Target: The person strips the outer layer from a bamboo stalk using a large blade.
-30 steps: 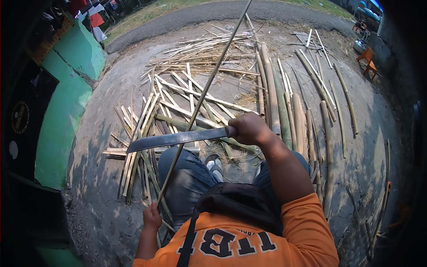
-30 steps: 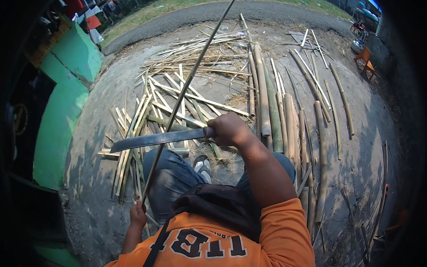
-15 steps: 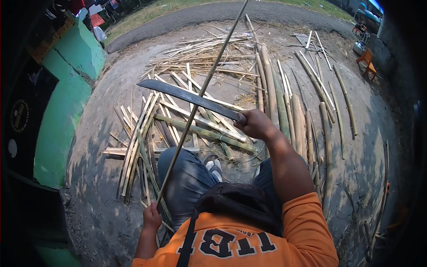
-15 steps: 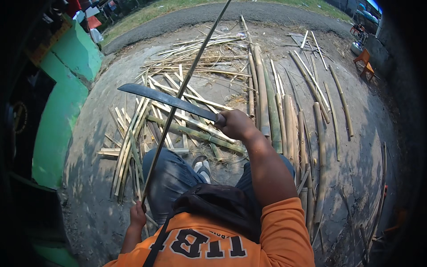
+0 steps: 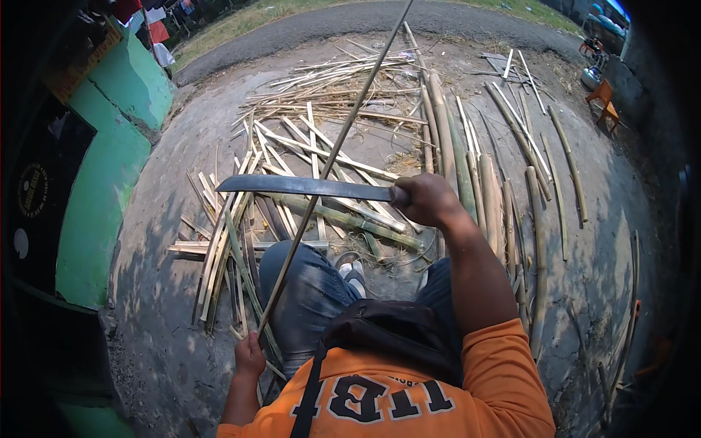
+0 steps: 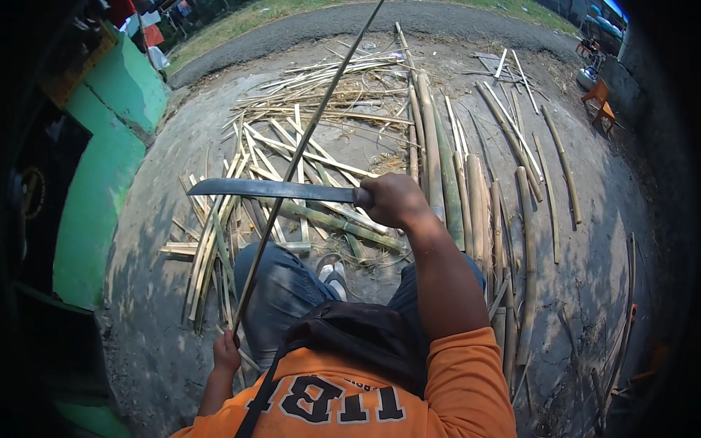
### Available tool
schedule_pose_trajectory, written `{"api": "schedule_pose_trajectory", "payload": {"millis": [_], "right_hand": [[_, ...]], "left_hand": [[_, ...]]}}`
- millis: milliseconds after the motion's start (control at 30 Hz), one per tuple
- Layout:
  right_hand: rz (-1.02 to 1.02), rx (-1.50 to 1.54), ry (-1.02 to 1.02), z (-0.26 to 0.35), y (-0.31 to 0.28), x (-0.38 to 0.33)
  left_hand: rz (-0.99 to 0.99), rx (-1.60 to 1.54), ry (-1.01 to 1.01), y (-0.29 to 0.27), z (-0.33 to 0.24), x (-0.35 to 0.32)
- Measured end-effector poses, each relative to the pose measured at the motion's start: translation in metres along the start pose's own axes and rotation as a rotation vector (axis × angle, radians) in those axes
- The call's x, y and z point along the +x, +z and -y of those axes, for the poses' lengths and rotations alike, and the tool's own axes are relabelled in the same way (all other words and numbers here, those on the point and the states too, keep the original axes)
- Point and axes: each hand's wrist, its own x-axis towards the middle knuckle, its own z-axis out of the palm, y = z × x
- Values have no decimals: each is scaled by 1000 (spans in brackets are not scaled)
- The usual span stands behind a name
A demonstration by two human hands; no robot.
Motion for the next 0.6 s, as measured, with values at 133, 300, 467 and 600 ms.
{"api": "schedule_pose_trajectory", "payload": {"millis": [133, 300, 467, 600], "right_hand": [[-13, 155, 225, -27, -4, 0], [1, 287, 331, -13, 0, -1], [118, 53, 93, 13, 10, 0], [177, -22, -183, 19, 26, -4]], "left_hand": [[10, 44, 5, -2, 5, 5], [5, 46, 26, -1, 4, 3], [23, 77, 1, 0, 2, 2], [0, 77, 17, -1, -11, 3]]}}
